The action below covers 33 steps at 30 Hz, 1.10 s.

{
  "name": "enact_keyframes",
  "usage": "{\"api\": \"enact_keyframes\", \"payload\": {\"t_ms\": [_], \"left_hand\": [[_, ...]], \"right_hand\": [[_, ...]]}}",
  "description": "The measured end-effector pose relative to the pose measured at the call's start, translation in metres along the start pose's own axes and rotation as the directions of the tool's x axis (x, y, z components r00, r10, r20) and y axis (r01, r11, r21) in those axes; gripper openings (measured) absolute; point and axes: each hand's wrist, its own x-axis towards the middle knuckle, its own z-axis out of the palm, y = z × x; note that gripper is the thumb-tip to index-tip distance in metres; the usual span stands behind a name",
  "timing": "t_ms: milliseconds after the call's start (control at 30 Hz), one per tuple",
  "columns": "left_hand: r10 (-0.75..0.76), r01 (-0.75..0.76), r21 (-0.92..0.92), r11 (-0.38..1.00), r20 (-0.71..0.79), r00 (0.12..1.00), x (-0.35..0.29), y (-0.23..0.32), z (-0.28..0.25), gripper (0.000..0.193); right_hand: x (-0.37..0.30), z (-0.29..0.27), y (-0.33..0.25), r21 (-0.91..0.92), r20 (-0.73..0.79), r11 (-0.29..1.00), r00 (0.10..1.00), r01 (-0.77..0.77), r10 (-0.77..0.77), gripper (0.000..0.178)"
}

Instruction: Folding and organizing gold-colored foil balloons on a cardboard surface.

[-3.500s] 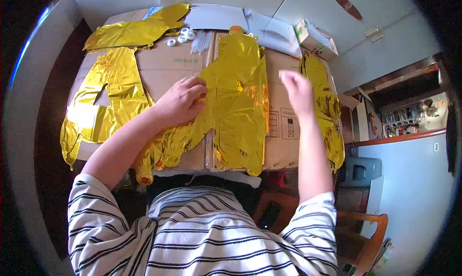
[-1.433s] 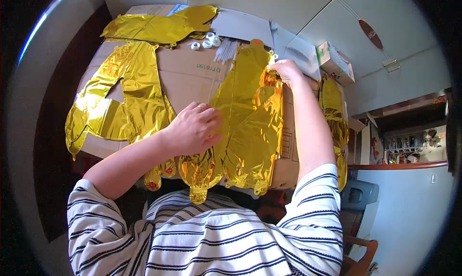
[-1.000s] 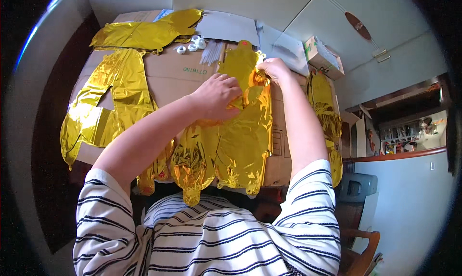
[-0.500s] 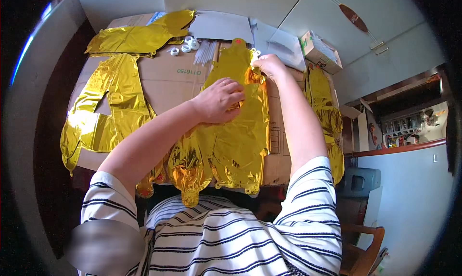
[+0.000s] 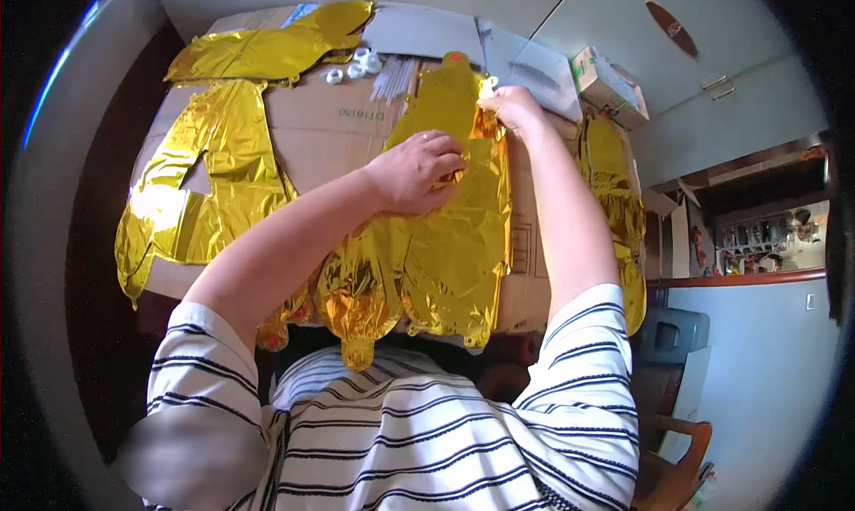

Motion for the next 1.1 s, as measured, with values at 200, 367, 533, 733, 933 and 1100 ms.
{"api": "enact_keyframes", "payload": {"t_ms": [200, 367, 533, 733, 933, 1100], "left_hand": [[-0.015, 0.015, 0.004, 1.000, -0.001, 1.000, -0.002, -0.001, 0.004, 0.043], [0.001, -0.001, -0.015, 1.000, 0.000, 1.000, 0.001, 0.000, 0.001, 0.045], [0.003, -0.003, -0.005, 1.000, 0.010, 1.000, 0.004, 0.000, 0.004, 0.047], [-0.003, 0.003, -0.022, 1.000, 0.017, 1.000, 0.001, -0.003, 0.002, 0.048], [-0.020, 0.020, -0.026, 0.999, 0.026, 0.999, 0.000, -0.002, 0.003, 0.048], [-0.021, 0.023, -0.050, 0.998, 0.035, 0.999, 0.001, -0.003, 0.003, 0.047]], "right_hand": [[0.000, 0.002, 0.003, 0.115, -0.005, 0.993, 1.000, -0.026, 0.027, 0.024], [0.005, 0.002, 0.010, 0.063, -0.030, 0.998, 0.999, -0.017, 0.019, 0.027], [-0.010, -0.007, 0.005, -0.071, -0.171, 0.997, 0.985, 0.010, -0.022, 0.032], [-0.167, -0.026, -0.063, -0.433, -0.243, 0.863, 0.888, 0.262, -0.391, 0.021], [-0.228, 0.001, -0.028, -0.598, -0.031, 0.699, 0.861, 0.392, -0.508, 0.032], [-0.226, 0.013, -0.010, -0.605, -0.004, 0.683, 0.856, 0.410, -0.517, 0.038]]}}
